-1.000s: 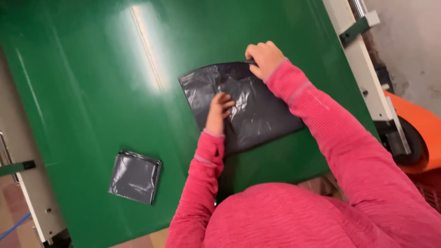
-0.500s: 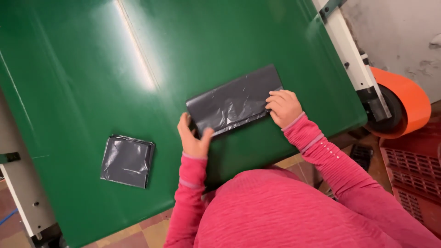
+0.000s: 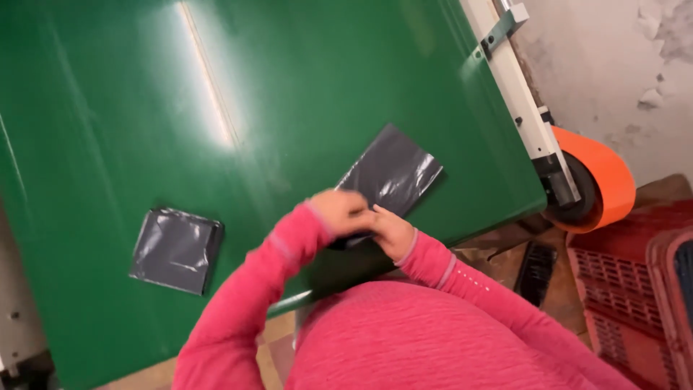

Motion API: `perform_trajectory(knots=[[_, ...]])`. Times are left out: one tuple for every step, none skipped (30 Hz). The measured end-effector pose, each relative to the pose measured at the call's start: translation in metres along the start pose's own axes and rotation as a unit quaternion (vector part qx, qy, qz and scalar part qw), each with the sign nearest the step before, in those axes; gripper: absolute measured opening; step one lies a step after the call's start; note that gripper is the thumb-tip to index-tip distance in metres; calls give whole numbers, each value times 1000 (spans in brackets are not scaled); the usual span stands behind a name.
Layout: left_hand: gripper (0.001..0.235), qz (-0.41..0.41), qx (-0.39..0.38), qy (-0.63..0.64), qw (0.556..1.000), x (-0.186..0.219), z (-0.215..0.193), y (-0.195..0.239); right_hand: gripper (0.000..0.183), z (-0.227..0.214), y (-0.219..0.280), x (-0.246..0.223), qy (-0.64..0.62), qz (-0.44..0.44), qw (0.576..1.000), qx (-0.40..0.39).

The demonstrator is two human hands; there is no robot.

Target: Folding black plastic bags on a conveyor belt and placing them into a red basket.

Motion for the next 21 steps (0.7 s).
perform_trajectory(knots=[[39,-48,-24,95,994,-21,2,-16,34,18,23,21,-260,131,956,28],[51,-91,-52,188,977,-43,3,-33,19,40,46,41,-495,257,828,56],[51,-92,-50,191,976,-58,4,-40,19,56,64,58,-494,259,828,53],[62,-201,-65,265,941,-77,6,-49,15,70,81,85,-570,356,731,118],[74,-306,-79,334,888,-95,7,-58,16,85,100,111,-629,443,613,180],[74,-306,-76,336,887,-92,6,-59,16,52,75,95,-627,444,615,178],[67,-314,-14,303,900,-91,2,-59,23,20,51,79,-672,454,547,209],[61,-323,48,269,906,-89,-1,-57,34,-9,27,61,-711,461,474,238],[61,-325,49,272,904,-78,3,-61,34,-16,22,59,-710,464,474,235],[55,-272,90,117,951,-67,4,-66,37,-22,17,55,-735,451,455,223],[49,-210,126,-40,969,-53,4,-69,40,-28,12,50,-758,438,434,211],[49,-211,129,-39,968,-53,13,-77,40,-28,13,53,-757,438,436,209],[45,-236,140,-93,957,-53,20,-82,38,-27,14,56,-758,442,425,223],[43,-257,151,-147,943,-53,26,-88,37,-27,14,57,-758,443,415,238],[43,-256,153,-147,943,-48,32,-96,37,-4,47,87,-757,443,417,238],[38,-255,209,-188,925,-44,34,-99,24,16,75,114,-779,385,430,246],[34,-253,263,-228,903,-39,36,-98,12,37,98,138,-798,325,440,254],[34,-268,272,-228,896,-29,30,-93,12,39,101,136,-801,327,443,236],[31,-243,246,-194,918,-19,24,-87,11,40,105,133,-769,303,496,267],[28,-225,229,-160,933,-12,15,-80,12,38,100,137,-737,272,550,284],[28,-246,249,-162,923,-9,15,-57,12,9,58,95,-744,270,556,255]])
Point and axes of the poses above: each hand's wrist, its own y-axis away from the middle knuckle, its own z-axis out of the palm, x = y × z, the point moved 2 cm from there along -y, towards the middle knuckle, and after that the axes turned 9 degrees about z, right-handed, at the moved point
